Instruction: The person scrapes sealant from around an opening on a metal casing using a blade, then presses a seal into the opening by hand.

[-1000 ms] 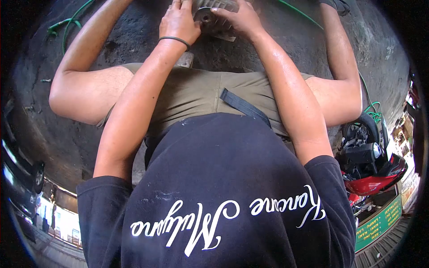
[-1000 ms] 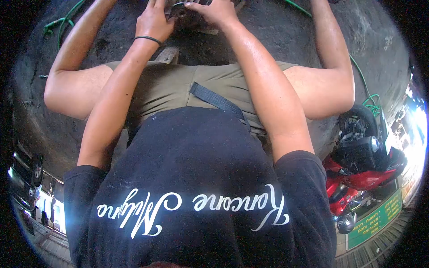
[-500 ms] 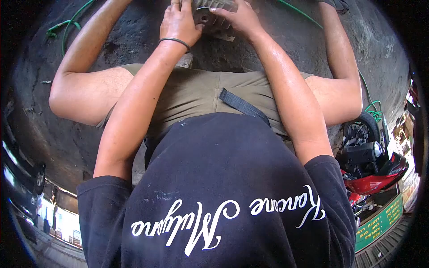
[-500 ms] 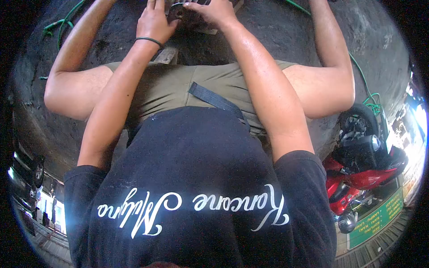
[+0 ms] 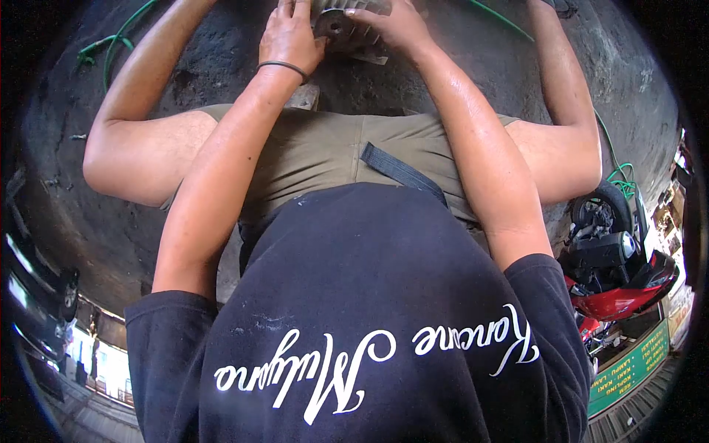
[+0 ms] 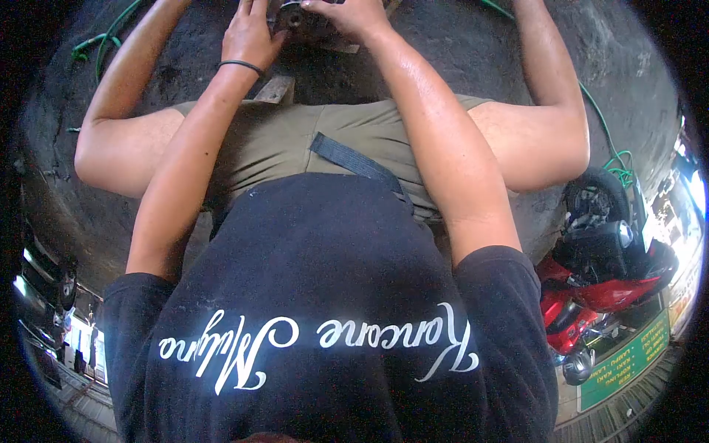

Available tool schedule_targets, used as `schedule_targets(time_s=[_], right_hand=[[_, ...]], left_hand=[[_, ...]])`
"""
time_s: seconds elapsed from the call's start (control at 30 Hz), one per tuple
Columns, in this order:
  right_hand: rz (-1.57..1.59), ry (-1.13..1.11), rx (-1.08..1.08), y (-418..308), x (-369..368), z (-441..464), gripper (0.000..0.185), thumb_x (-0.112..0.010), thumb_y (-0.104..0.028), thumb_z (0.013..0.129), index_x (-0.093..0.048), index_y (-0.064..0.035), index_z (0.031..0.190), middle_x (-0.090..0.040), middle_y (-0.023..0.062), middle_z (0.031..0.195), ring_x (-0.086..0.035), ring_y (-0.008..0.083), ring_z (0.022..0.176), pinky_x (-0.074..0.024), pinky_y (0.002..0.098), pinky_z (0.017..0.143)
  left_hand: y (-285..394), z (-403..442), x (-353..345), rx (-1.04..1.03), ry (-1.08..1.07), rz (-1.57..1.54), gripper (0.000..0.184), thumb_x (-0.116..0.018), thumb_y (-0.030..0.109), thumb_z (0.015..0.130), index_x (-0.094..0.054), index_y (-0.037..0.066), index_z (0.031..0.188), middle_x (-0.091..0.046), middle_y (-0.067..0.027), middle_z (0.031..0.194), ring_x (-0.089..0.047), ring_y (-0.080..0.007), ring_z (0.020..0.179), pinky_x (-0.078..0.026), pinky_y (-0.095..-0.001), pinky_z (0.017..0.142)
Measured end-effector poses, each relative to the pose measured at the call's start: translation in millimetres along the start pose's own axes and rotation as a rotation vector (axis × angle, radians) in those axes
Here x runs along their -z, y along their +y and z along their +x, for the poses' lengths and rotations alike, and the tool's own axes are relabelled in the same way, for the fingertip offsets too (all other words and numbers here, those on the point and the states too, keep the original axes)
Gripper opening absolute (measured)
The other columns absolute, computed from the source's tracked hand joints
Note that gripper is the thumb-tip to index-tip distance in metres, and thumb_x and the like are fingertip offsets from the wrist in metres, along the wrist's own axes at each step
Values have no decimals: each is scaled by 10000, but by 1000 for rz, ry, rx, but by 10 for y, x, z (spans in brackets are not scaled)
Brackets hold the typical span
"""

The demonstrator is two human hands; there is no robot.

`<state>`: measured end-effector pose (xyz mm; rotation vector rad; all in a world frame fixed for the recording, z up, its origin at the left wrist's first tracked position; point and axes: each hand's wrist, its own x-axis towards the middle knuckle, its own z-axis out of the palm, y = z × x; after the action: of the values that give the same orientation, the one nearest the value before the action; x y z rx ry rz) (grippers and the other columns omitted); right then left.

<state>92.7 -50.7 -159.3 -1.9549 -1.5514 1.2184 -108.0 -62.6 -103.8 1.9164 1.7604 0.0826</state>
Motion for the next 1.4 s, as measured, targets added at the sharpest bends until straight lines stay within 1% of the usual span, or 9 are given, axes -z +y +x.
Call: schedule_targets(time_s=[0.33, 0.47, 0.53, 0.57, 0.87, 0.9, 1.0, 1.07, 1.4], right_hand=[[99, -34, 47, -35, 54, -5, 896, -888, -511, 729, -565, 45, 1352, -615, 273, 1318, -623, 374, 1211, -492, 426, 1047], [123, -37, 47, -56, 57, 16, 906, -884, -515, 732, -555, 46, 1363, -613, 275, 1319, -620, 374, 1216, -493, 422, 1040], [123, -19, 30, -14, 36, 6, 919, -881, -522, 730, -549, 44, 1372, -610, 274, 1322, -617, 374, 1221, -492, 423, 1040], [125, -20, 27, 8, 24, 4, 919, -881, -522, 730, -549, 44, 1372, -610, 274, 1322, -617, 374, 1221, -492, 423, 1040], [-71, 4, 19, -17, 52, -60, 904, -857, -521, 731, -557, 61, 1353, -619, 264, 1290, -629, 382, 1180, -503, 434, 1032], [-173, -6, 108, 46, 60, -91, 902, -837, -544, 736, -559, 21, 1382, -612, 262, 1317, -614, 377, 1220, -492, 439, 1047], [-273, -6, 218, 162, 97, -105, 912, -816, -580, 748, -555, -19, 1419, -584, 260, 1373, -575, 378, 1290, -464, 444, 1083], [-248, -3, 252, 166, 111, -132, 933, -816, -606, 765, -541, -18, 1435, -543, 258, 1430, -524, 389, 1348, -431, 444, 1125], [-369, 25, 90, -92, 49, -281, 1051, -801, -672, 735, -467, -11, 1481, -506, 279, 1467, -528, 417, 1345, -444, 468, 1117]], left_hand=[[-143, -44, -194, 87, 48, -354, 1208, -836, 11, 713, -101, 156, 1660, -176, -222, 1673, -307, -426, 1503, -356, -417, 1212], [-549, 20, -414, -98, 72, -272, 1306, -922, 113, 683, -61, 180, 1662, -119, -224, 1688, -283, -417, 1518, -349, -411, 1219], [-537, -73, -365, -349, 27, -1115, 1334, -935, 127, 672, -44, 193, 1664, -90, -222, 1694, -275, -411, 1524, -347, -410, 1220], [-317, -16, -309, 53, 2, -464, 1355, -946, 143, 664, -35, 203, 1665, -71, -216, 1700, -272, -408, 1527, -345, -410, 1221], [-452, 49, -347, -4, -29, -438, 1285, -794, -48, 658, -31, 171, 1669, -177, -219, 1668, -292, -397, 1520, -322, -389, 1228], [-555, 93, -416, -88, 111, -444, 1048, -813, 77, 779, -212, 114, 1637, -427, -216, 1547, -458, -343, 1418, -399, -380, 1162], [-659, 229, -394, 191, 150, -857, 723, -723, 104, 810, -463, 38, 1481, -637, -178, 1324, -654, -312, 1125, -524, -394, 962], [-836, 349, -354, 269, 86, -932, 617, -701, 257, 892, -539, 23, 1438, -680, -152, 1270, -642, -215, 1144, -506, -343, 976], [-738, 374, -477, 147, -25, -593, 751, -649, 636, 909, -574, 101, 1431, -668, -214, 1331, -635, -358, 1251, -488, -419, 1047]])
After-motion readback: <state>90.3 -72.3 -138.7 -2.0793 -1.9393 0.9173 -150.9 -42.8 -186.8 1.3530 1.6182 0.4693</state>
